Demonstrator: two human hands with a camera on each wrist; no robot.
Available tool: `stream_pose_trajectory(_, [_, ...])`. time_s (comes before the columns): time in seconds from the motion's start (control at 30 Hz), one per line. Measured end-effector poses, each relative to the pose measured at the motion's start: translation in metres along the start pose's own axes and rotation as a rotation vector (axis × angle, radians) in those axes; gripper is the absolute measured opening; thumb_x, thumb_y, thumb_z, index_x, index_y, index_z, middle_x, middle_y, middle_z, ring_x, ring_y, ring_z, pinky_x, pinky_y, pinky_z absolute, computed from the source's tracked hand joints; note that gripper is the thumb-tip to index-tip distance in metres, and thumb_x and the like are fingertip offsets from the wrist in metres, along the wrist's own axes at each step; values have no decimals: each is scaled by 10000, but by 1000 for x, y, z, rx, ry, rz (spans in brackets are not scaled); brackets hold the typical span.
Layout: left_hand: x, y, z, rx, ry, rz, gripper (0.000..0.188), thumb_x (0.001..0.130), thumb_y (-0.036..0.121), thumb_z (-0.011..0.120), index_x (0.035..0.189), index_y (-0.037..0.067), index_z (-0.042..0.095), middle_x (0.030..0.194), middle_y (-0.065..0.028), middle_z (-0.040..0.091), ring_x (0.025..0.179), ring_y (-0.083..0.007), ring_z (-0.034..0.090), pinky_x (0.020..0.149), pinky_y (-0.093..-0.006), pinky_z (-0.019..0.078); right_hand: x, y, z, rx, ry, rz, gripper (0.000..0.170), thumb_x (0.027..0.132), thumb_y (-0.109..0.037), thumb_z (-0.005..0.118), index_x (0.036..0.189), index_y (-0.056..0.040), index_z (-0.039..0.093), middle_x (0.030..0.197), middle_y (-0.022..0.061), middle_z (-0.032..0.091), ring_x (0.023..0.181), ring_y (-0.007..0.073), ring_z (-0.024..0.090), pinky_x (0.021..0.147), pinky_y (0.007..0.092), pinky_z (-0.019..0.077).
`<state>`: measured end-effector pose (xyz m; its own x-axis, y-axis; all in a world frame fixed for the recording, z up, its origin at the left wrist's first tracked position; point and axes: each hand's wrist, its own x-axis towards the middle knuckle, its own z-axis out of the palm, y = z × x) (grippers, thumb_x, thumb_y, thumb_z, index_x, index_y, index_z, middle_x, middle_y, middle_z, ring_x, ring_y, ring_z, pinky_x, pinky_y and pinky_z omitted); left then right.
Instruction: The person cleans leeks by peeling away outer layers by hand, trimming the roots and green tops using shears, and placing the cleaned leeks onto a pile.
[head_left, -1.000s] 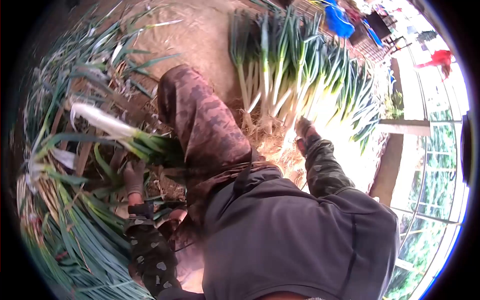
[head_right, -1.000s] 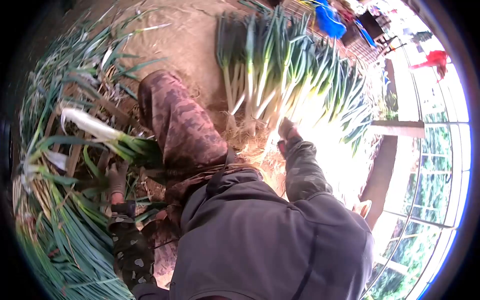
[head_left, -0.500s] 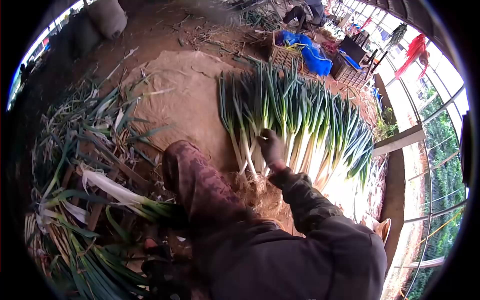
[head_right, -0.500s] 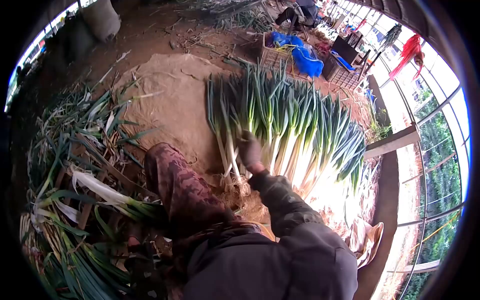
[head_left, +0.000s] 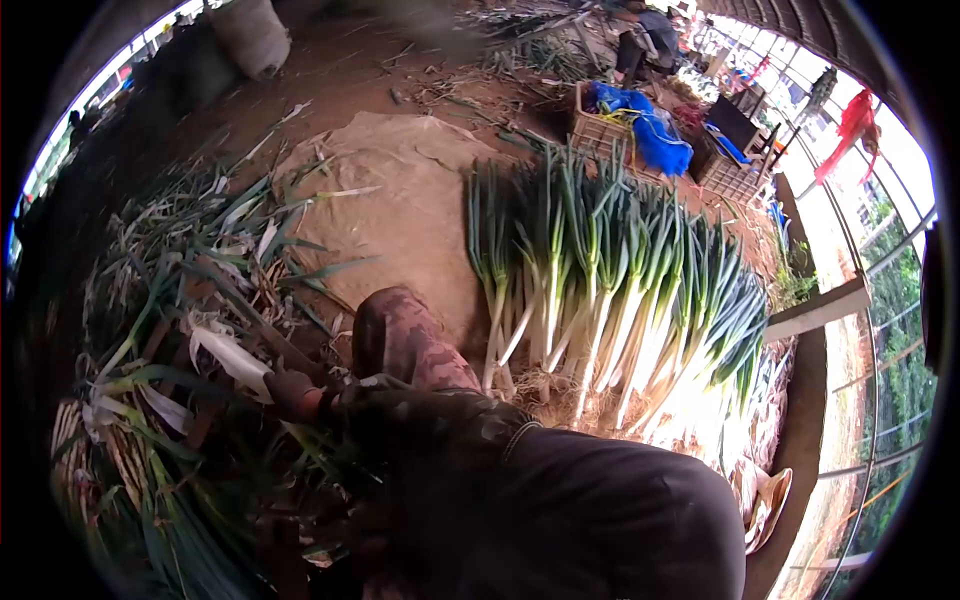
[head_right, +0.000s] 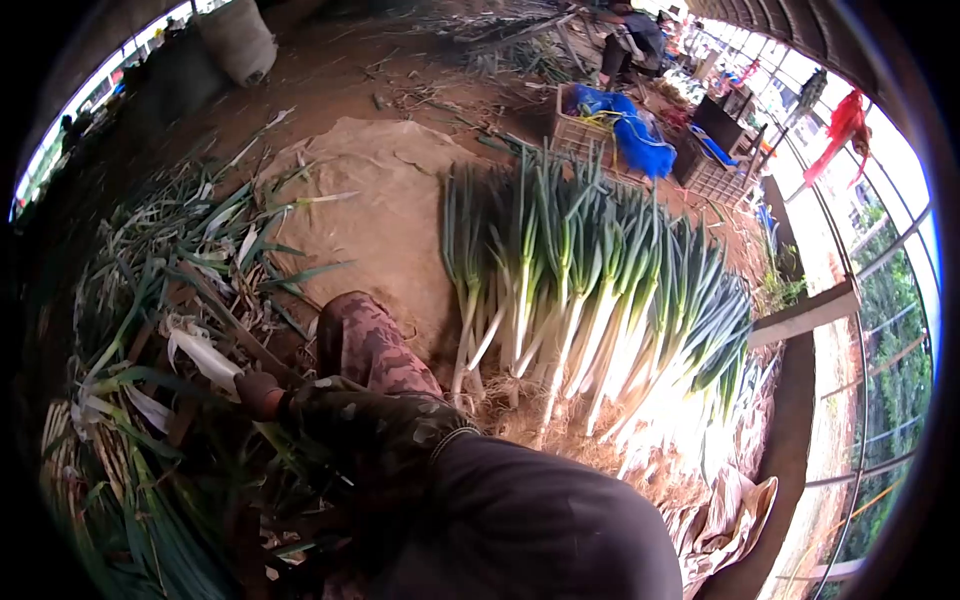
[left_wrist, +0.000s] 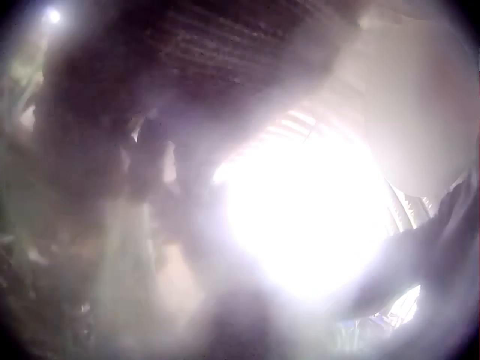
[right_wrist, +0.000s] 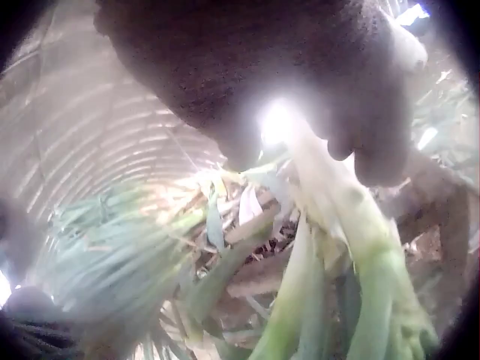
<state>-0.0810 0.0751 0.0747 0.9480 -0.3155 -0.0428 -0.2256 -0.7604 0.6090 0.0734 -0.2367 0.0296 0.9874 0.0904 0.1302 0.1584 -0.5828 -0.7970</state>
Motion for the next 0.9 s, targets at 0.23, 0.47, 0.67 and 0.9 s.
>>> stream_pose_trajectory(0.23, [-179,94,-99,-31,-14,-686,336,997,253,604,1256,39,583,1057,-74,630,783,-164,607,613,-305,516,16,22,35,-157,77,-56,238,857,-232,677,975,-26,657,913,192,696,874,385,683,769,468,527])
stream_pose_trajectory(0.47, [-290,48,-62,617,-49,-471,282,784,360,785,914,112,757,699,-109,701,648,-269,691,614,-406,535,34,50,54,-13,58,144,482,762,-338,786,1130,-70,627,886,162,685,839,348,678,768,432,524])
stream_pose_trajectory(0.67, [-90,104,-85,61,278,-383,232,820,140,751,1023,71,663,740,-148,660,680,-331,678,598,-395,511,-6,2,45,372,-127,-11,431,752,-293,780,1061,-29,637,833,123,665,750,220,645,698,376,513])
stream_pose_trajectory(0.9, [141,55,-54,-339,589,-146,401,796,312,806,995,16,623,847,-107,681,704,-208,647,635,-355,518,-44,-54,27,397,-285,-47,501,768,-156,810,1207,-8,619,919,128,704,820,173,658,757,322,542])
